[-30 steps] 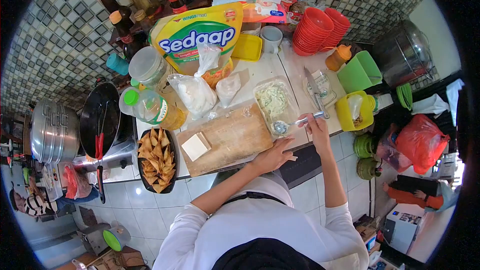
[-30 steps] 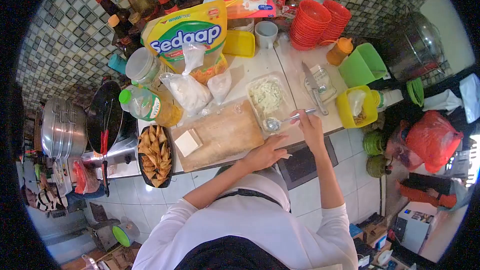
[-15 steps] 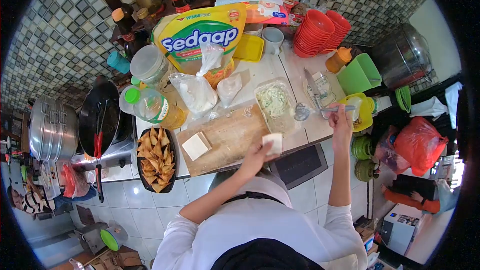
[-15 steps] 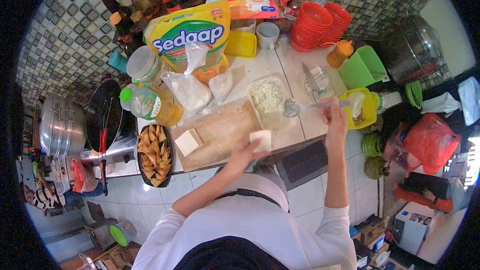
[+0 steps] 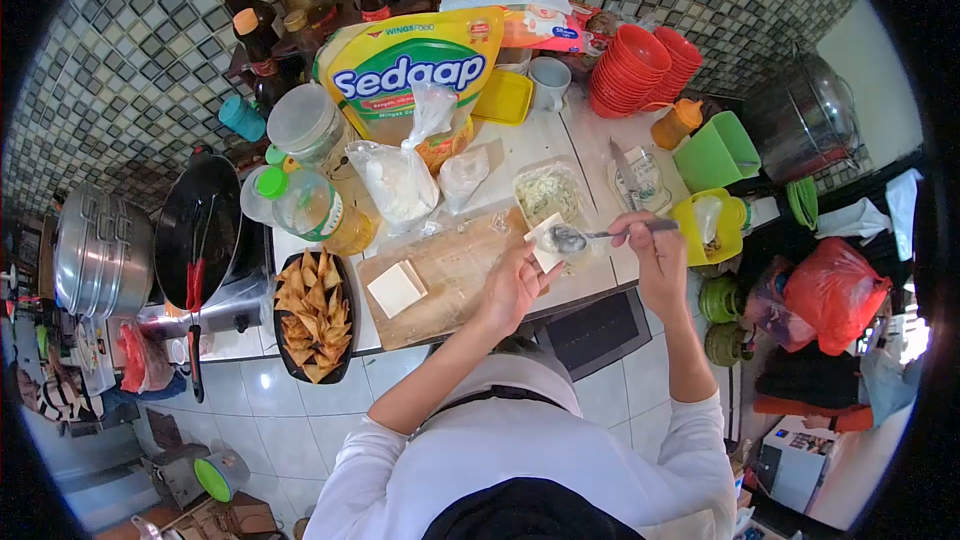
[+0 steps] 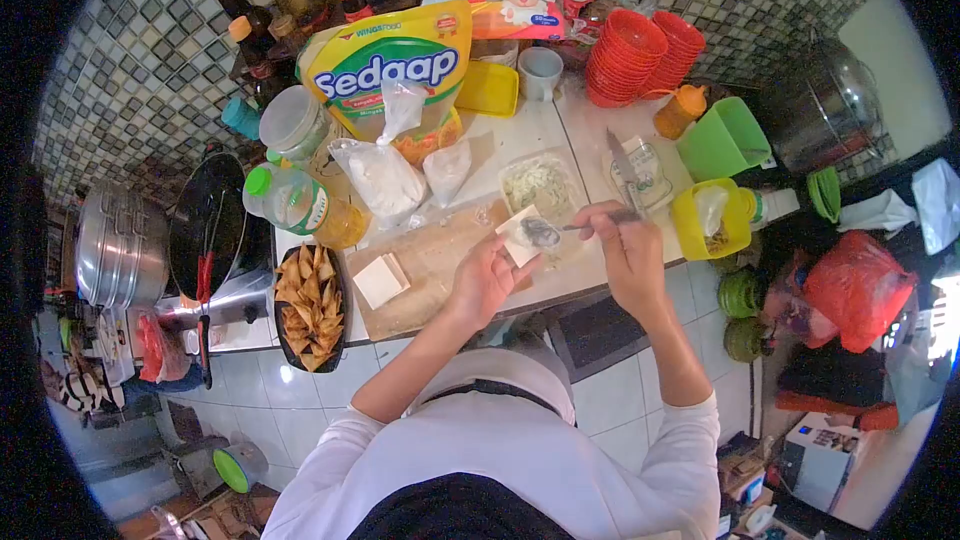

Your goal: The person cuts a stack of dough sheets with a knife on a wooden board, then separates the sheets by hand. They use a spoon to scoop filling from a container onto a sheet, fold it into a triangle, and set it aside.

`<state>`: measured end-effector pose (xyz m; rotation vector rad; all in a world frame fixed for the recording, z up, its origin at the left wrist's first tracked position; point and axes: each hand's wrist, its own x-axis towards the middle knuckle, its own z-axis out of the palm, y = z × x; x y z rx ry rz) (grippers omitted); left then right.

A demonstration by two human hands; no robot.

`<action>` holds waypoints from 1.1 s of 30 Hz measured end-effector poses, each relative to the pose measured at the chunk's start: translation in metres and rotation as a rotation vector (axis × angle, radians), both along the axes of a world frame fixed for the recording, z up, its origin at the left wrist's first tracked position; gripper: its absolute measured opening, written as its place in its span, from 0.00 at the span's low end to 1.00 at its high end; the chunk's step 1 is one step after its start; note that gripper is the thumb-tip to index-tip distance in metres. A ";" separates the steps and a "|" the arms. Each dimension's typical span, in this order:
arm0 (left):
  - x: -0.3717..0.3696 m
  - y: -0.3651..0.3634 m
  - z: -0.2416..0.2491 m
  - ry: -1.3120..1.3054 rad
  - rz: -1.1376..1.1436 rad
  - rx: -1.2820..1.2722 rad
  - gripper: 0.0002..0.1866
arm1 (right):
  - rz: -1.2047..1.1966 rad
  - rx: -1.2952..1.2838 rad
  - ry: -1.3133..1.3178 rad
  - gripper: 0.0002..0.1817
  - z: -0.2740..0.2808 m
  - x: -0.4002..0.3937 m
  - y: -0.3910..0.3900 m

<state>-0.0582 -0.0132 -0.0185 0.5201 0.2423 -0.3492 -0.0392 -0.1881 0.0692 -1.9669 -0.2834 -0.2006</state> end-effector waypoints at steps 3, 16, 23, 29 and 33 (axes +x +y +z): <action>-0.002 -0.002 -0.003 -0.036 0.022 -0.003 0.16 | 0.154 -0.185 -0.257 0.04 0.011 -0.002 0.004; 0.000 0.000 -0.003 -0.131 -0.042 0.193 0.16 | 0.310 -0.597 -0.510 0.16 0.032 -0.019 0.006; -0.002 -0.005 -0.001 -0.020 -0.043 0.367 0.11 | 0.305 -0.609 -0.482 0.17 0.031 -0.019 0.002; -0.001 -0.002 -0.004 -0.047 -0.072 0.349 0.12 | 0.323 -0.625 -0.478 0.17 0.026 -0.019 0.000; -0.001 0.001 -0.001 -0.044 -0.088 0.349 0.13 | 0.322 -0.459 -0.460 0.14 0.029 -0.020 -0.004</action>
